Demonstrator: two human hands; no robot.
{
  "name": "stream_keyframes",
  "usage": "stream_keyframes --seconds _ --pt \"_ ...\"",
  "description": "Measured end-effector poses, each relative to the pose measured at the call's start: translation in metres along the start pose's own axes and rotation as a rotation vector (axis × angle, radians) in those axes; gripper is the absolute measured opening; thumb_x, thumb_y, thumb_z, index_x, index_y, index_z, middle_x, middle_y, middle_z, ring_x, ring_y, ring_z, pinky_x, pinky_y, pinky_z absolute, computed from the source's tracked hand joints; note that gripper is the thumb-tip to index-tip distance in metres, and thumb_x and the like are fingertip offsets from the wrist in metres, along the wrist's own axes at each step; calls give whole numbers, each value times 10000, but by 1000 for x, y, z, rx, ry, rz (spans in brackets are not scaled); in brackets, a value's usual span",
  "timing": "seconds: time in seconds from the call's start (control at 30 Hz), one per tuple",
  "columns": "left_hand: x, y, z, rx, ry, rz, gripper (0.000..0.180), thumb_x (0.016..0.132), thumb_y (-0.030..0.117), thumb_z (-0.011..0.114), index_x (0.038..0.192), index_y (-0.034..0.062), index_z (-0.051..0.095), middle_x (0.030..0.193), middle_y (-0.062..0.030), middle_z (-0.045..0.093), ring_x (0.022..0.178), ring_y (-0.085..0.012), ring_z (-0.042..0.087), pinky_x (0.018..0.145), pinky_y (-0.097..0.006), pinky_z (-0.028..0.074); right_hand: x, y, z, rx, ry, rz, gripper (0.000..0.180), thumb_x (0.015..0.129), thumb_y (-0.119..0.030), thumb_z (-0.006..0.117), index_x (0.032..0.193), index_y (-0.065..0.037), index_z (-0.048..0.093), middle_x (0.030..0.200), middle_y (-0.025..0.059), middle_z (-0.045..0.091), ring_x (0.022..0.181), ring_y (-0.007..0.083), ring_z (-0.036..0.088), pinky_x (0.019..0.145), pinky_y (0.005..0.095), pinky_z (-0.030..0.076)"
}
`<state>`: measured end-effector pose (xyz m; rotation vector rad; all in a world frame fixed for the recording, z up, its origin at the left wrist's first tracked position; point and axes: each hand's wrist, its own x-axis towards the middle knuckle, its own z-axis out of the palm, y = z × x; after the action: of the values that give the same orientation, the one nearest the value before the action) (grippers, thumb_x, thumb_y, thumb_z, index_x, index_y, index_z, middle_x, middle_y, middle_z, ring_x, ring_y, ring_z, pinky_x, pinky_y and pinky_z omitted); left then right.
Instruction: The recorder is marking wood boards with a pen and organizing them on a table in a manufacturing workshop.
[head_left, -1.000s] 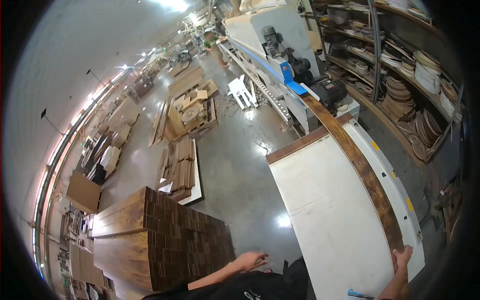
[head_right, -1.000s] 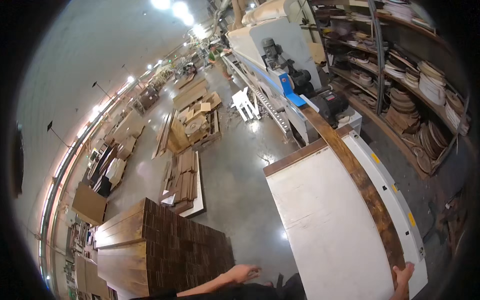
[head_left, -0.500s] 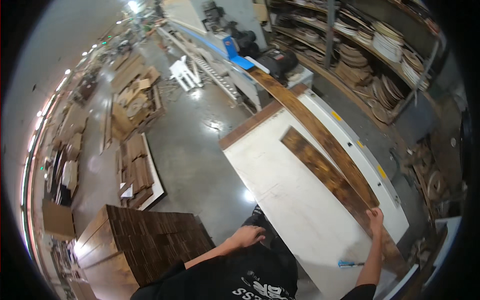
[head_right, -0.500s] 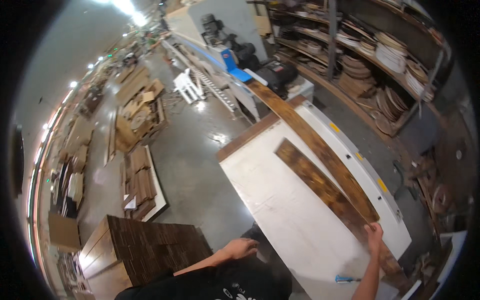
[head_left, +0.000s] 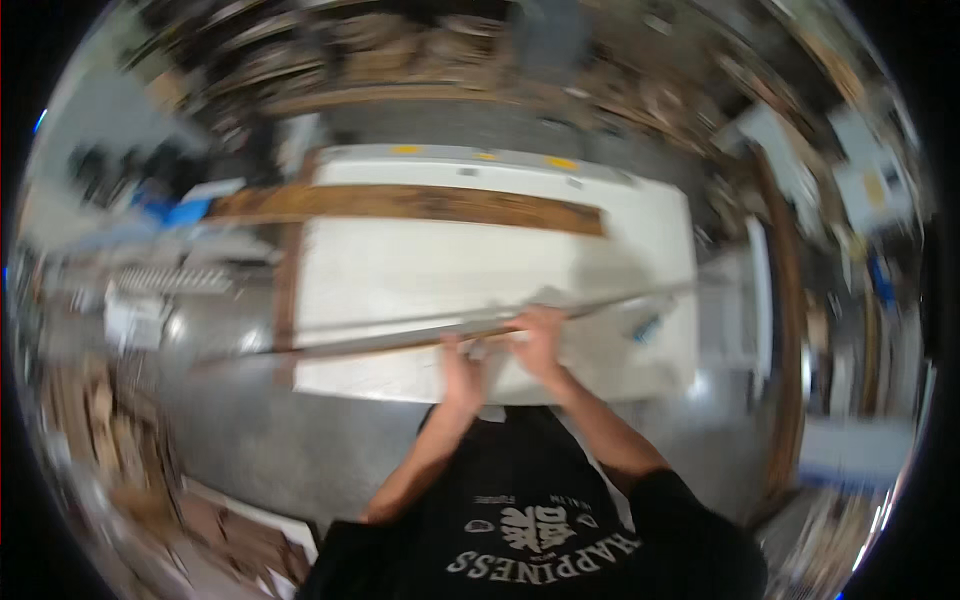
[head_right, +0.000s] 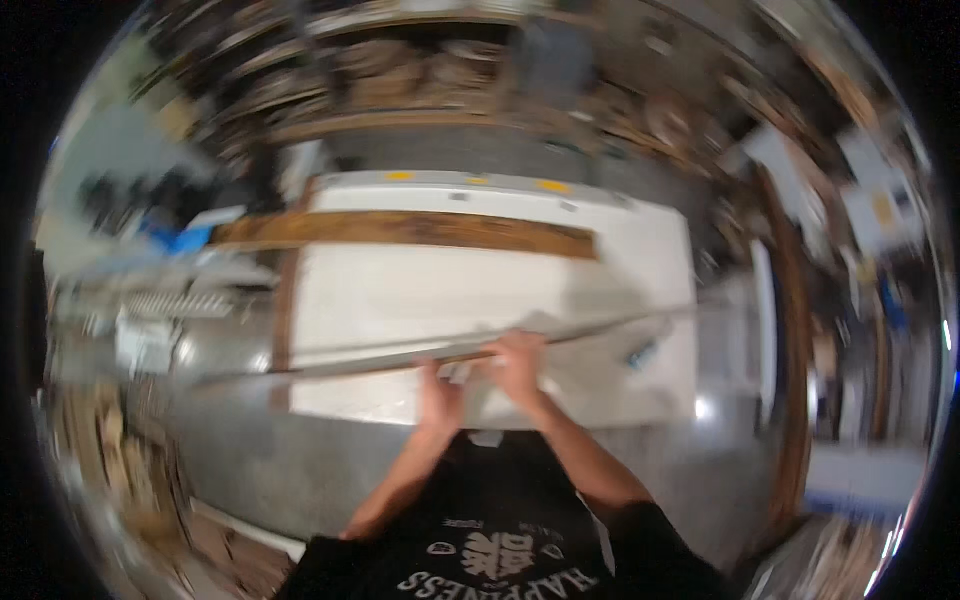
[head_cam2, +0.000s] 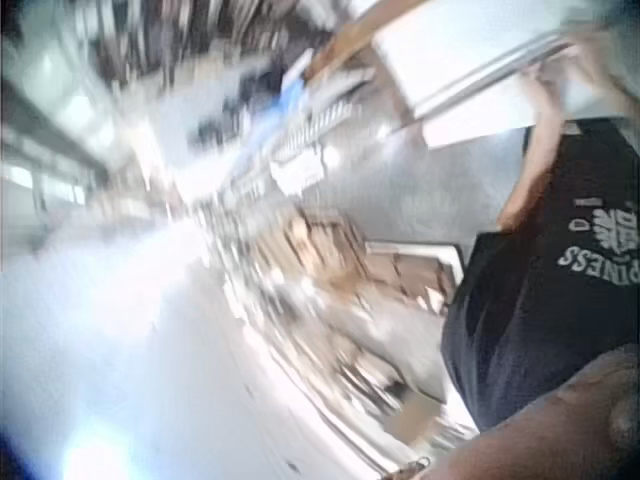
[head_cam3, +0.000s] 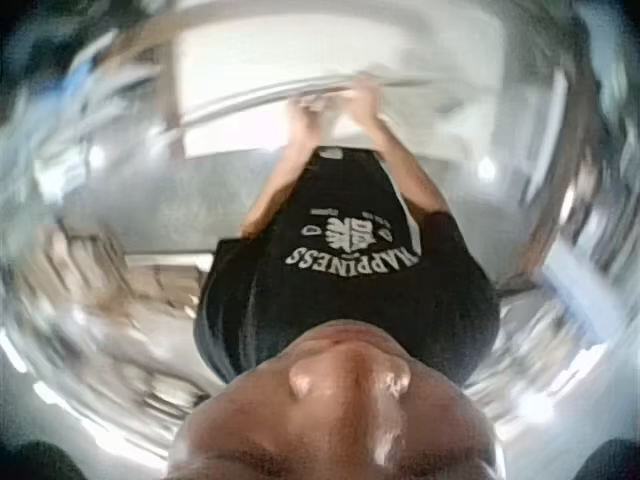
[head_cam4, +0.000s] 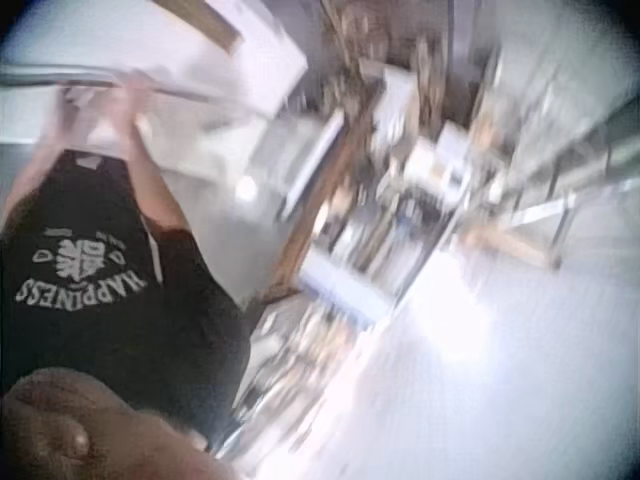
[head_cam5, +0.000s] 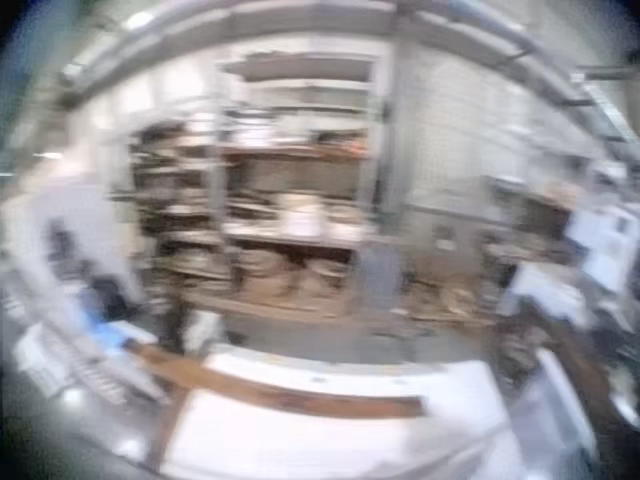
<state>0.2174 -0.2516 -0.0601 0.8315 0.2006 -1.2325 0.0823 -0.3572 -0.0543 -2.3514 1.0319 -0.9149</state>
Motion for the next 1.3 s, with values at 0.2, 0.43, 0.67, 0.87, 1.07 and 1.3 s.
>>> stream_keyframes --seconds 0.2,0.43,0.67,0.87,1.07,1.3 --pt "-8 63 -59 -183 109 48 721 976 619 490 1530 157 482 1530 -113 525 1417 -337 476 1171 -557 363 -46 -54 -11 -95 -38 138 646 844 -494 831 1289 -67 639 1415 198 515 1329 400 467 1100 584 336" --pt "-13 117 -158 -101 274 36 608 1003 506 526 1449 94 557 1448 -133 589 1344 -315 548 1146 -502 446 -76 106 -29 513 640 1296 730 971 -420 761 1493 -44 416 1511 177 475 1374 340 499 1116 541 450" --pt "23 115 -203 -41 437 63 582 1078 527 524 1434 69 569 1407 -99 635 1256 -284 618 1077 -428 526 -113 136 -16 1130 691 1295 522 1069 -207 639 1497 -5 419 1413 208 585 1150 345 696 897 487 651" --pt "6 88 -195 71 504 114 683 1091 589 423 1499 48 510 1506 -120 573 1344 -297 571 1139 -440 494 -183 102 -78 1236 482 1188 645 1098 -392 561 1544 12 328 1487 232 510 1061 370 741 821 461 672" --pt "1 45 -181 97 463 -9 789 1084 652 332 1538 19 461 1581 -148 500 1427 -312 502 1202 -447 438 -256 145 -81 1049 423 1362 624 1103 -465 516 1448 54 481 1352 220 613 860 311 783 740 396 672" --pt "32 61 -225 339 371 -78 757 1097 626 343 1549 23 416 1533 -169 524 1394 -315 529 1184 -411 468 -252 154 -96 902 294 1233 599 1094 -467 541 1369 66 560 1051 210 768 741 251 776 693 355 634"
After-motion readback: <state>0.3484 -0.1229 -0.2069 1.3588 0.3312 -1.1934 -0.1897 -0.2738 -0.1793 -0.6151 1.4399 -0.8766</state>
